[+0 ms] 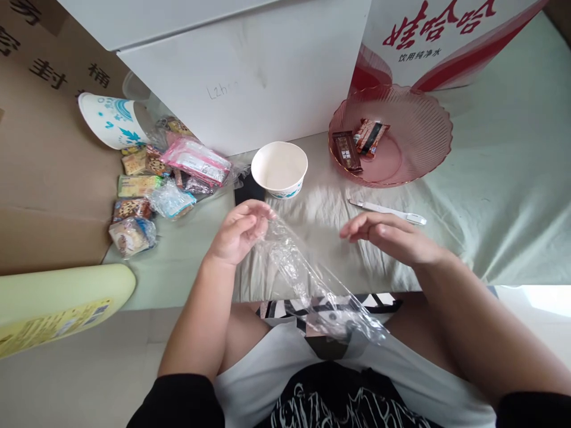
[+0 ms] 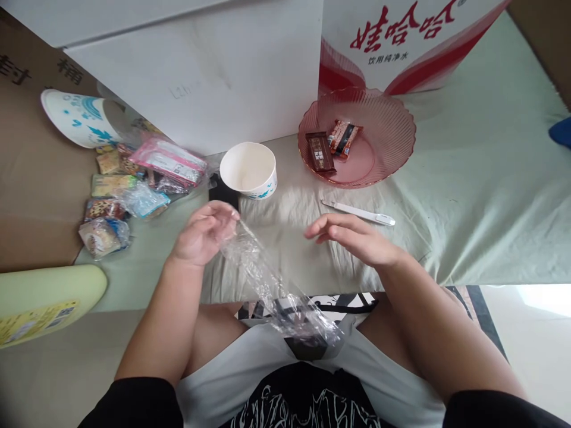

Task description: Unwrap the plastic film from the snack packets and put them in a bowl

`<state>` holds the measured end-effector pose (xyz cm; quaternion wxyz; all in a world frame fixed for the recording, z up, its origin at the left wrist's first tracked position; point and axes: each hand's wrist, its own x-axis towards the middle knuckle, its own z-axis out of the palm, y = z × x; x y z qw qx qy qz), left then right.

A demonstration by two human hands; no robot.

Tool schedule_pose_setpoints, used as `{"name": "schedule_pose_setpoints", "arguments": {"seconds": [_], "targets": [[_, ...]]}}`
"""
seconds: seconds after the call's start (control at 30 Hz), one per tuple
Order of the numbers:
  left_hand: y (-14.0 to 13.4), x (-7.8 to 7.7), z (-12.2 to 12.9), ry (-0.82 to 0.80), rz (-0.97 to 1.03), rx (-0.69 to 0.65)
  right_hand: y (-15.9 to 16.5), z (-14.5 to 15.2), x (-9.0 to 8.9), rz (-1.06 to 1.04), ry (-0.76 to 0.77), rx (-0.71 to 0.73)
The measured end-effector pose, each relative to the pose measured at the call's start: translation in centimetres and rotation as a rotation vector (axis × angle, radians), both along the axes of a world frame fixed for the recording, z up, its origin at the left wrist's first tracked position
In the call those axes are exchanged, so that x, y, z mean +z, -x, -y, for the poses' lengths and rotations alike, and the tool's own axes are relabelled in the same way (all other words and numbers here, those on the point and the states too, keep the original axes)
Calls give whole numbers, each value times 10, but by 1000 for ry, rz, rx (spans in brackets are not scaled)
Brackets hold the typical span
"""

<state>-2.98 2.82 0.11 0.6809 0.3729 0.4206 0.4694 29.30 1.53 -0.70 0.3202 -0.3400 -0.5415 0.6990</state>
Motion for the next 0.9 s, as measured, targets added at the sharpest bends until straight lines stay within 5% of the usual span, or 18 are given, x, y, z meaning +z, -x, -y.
{"name": "schedule_pose_setpoints", "arguments": {"seconds": [0.17, 0.27, 0.4, 0.5, 0.7, 0.9], "targets": [[-18, -2, 5, 36, -119, -265, 33, 11, -8, -70, 108, 230], [-17, 1, 4, 13, -110, -190, 39, 15, -5, 51, 130, 319], [-12, 4, -2, -29, 115, 181, 36, 14, -5, 73, 143, 139], [-25, 0, -4, 62, 220, 287, 39, 13, -11, -31, 180, -37], [-60, -10, 8, 422, 374, 114, 48, 11, -13, -73, 199, -250], [-61, -21, 14, 516, 448, -123, 42, 11, -4, -163, 193, -402]]}}
